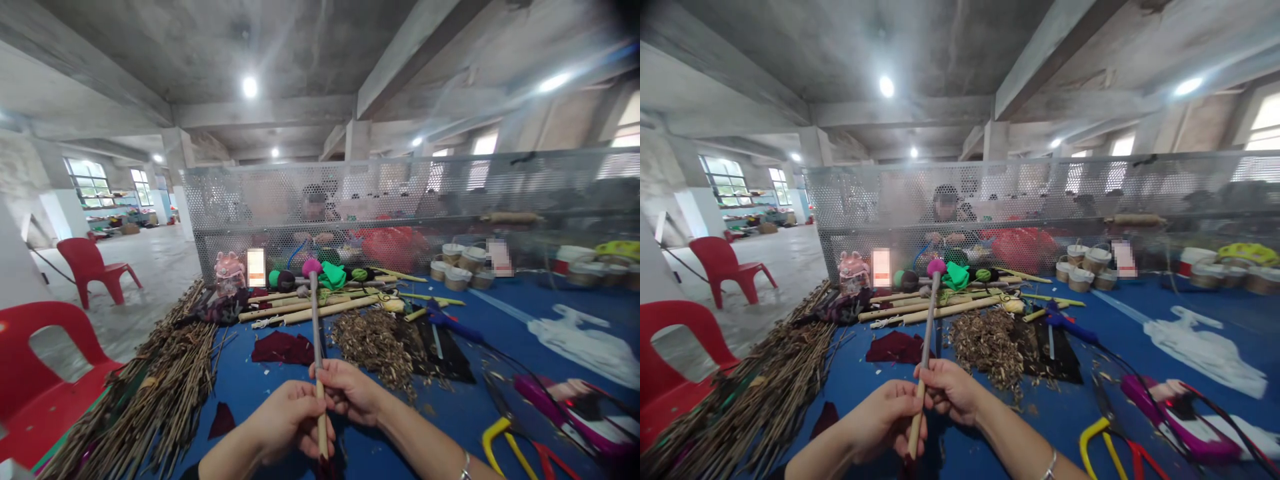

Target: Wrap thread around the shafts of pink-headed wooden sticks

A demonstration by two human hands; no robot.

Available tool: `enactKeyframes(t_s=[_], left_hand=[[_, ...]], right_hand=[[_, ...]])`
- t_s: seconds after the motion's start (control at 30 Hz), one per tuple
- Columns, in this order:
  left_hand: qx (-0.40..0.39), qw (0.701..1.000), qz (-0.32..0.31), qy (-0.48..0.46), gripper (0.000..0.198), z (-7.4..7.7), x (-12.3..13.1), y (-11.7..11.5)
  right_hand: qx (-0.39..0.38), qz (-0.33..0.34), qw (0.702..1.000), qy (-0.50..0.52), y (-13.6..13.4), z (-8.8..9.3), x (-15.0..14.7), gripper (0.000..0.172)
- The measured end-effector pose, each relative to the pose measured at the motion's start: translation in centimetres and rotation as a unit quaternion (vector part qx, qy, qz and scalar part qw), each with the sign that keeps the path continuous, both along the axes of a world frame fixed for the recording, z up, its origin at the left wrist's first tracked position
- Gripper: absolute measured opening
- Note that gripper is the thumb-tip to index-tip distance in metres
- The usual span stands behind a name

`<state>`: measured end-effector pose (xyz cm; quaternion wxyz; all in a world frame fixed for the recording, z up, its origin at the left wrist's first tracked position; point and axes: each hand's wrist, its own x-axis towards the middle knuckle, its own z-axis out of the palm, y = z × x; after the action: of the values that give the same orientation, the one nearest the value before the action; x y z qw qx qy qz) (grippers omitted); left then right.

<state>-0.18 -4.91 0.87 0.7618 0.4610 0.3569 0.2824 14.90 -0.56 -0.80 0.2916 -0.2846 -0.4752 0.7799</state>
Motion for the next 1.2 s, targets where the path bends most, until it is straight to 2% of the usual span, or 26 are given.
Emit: enactKeyframes(t_s=[0.1, 0.23, 0.4, 0.47, 0.53, 0.63, 0.7, 0.8, 0.9, 1.07, 1.13, 1.2], left_hand=[[-0.010, 1.000, 0.011, 0.021, 0.037, -0.4, 0.2, 0.0], [0.063, 0.993, 0.051, 0.085, 0.041, -0.7, 0.1, 0.1], [0.007, 0.999, -0.025, 0.022, 0.029, 0.3, -0.5, -0.1], [0.001, 0.999, -0.035, 0.041, 0.027, 0.2, -0.6, 0.0], [0.050, 0.993, 0.001, 0.105, 0.029, -0.2, -0.5, 0.2], [0.139, 0.969, 0.084, 0.188, 0.031, -0.6, -0.3, 0.3], [0.134, 0.973, 0.079, 0.168, 0.031, -0.5, -0.2, 0.3], [0.067, 0.995, 0.023, 0.077, 0.029, 0.0, -0.1, 0.1], [0.021, 0.998, 0.002, 0.065, 0.030, 0.1, -0.1, 0.1], [0.120, 0.973, 0.079, 0.180, 0.040, -0.6, -0.1, 0.4], [0.122, 0.977, 0.070, 0.159, 0.040, -0.5, -0.1, 0.3], [0.084, 0.990, 0.031, 0.107, 0.036, 0.0, -0.2, 0.1]], right_hand=[[0.027, -0.038, 0.999, 0.001, -0.2, -0.4, -0.5, 0.037], [0.026, -0.060, 0.998, 0.010, -0.1, -0.9, -0.8, 0.039], [-0.010, -0.014, 0.999, 0.039, -0.4, -0.3, -0.4, 0.039], [-0.004, -0.023, 0.999, 0.041, -0.5, -0.5, -0.5, 0.038], [0.013, -0.039, 0.999, 0.031, -0.4, -0.9, -0.7, 0.037], [0.027, -0.041, 0.999, 0.012, -0.1, -1.2, -0.8, 0.036], [0.006, -0.023, 1.000, 0.018, 0.1, -1.0, -0.6, 0.035], [-0.031, 0.004, 0.999, 0.032, 0.1, -0.2, -0.2, 0.036], [-0.015, -0.019, 0.999, 0.021, -0.1, -0.1, -0.3, 0.036], [0.015, -0.058, 0.998, 0.001, 0.1, -1.0, -0.8, 0.039], [0.017, -0.050, 0.999, 0.003, 0.3, -0.9, -0.6, 0.039], [0.005, -0.021, 1.000, 0.019, 0.3, -0.5, -0.3, 0.038]])
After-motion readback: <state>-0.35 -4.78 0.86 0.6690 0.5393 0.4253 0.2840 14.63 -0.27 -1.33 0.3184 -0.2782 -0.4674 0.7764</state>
